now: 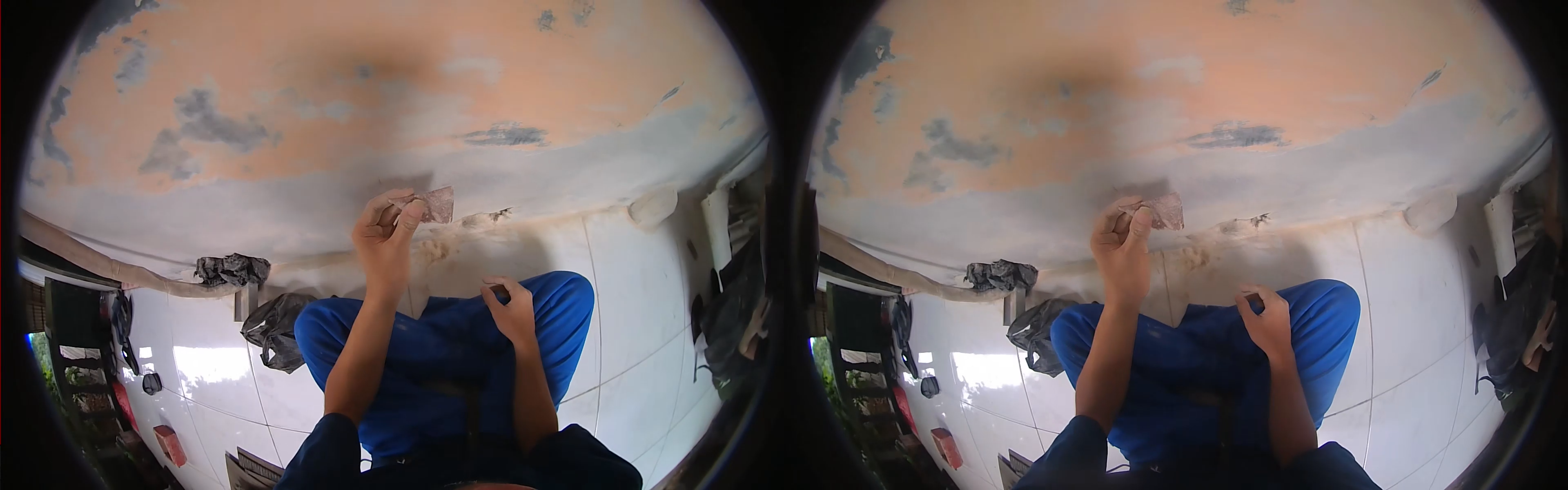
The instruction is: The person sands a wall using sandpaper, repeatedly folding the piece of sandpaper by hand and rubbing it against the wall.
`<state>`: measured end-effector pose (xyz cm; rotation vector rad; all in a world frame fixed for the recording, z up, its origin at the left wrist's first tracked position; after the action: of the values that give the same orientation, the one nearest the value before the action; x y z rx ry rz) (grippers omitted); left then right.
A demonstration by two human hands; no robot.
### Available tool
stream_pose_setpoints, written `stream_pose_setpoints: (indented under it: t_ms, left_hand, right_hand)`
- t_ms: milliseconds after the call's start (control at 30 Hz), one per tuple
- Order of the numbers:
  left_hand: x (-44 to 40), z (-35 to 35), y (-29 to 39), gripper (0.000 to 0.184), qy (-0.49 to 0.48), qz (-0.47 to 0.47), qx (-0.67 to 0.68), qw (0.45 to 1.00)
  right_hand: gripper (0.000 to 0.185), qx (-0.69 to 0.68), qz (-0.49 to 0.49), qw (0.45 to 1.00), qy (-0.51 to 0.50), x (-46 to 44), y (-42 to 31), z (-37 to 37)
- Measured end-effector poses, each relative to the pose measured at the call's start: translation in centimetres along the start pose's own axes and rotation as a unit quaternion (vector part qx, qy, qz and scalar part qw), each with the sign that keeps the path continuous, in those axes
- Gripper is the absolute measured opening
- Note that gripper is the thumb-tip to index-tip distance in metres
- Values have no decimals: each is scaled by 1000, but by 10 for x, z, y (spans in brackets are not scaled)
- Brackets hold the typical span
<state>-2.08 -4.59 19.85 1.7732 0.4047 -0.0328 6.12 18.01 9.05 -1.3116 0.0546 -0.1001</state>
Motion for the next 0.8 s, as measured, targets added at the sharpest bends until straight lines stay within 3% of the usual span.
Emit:
stream_pose_setpoints:
  t_ms: [267, 367, 467, 567, 667, 800]
  left_hand:
    - [5, -2, -10, 21, -26, 79, 103, 991]
    - [16, -15, -13, 21, -104, 87, 69, 988]
    - [26, -31, -27, 19, -174, 91, 69, 978]
    - [29, -33, -29, 22, -186, 81, 75, 976]
    - [27, -25, -24, 22, -138, 93, 65, 984]
    - [18, -7, -25, 20, -62, 99, 45, 992]
  right_hand:
    - [16, 68, 27, 997, -14, 0, -4, -4]
    - [16, -212, -74, 974, 12, -8, 21, -17]
    - [19, -505, -47, 861, 44, -21, -46, -24]
    - [26, -383, 128, 912, 67, -32, -97, -29]
    - [27, -357, 164, 918, 61, -32, -119, -46]
    - [31, -372, 114, 919, 54, -31, -132, -66]
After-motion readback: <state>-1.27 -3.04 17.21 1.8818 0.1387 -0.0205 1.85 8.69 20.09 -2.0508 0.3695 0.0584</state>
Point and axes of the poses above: each hand's wrist, its own x-axis away from the middle knuckle, its own z-axis out of the back of the hand, y = z × x, the point moved 6 cm from there along -x, towards the middle knuckle, and after that the axes turned 8 degrees about -x, right-handed, at the moved point
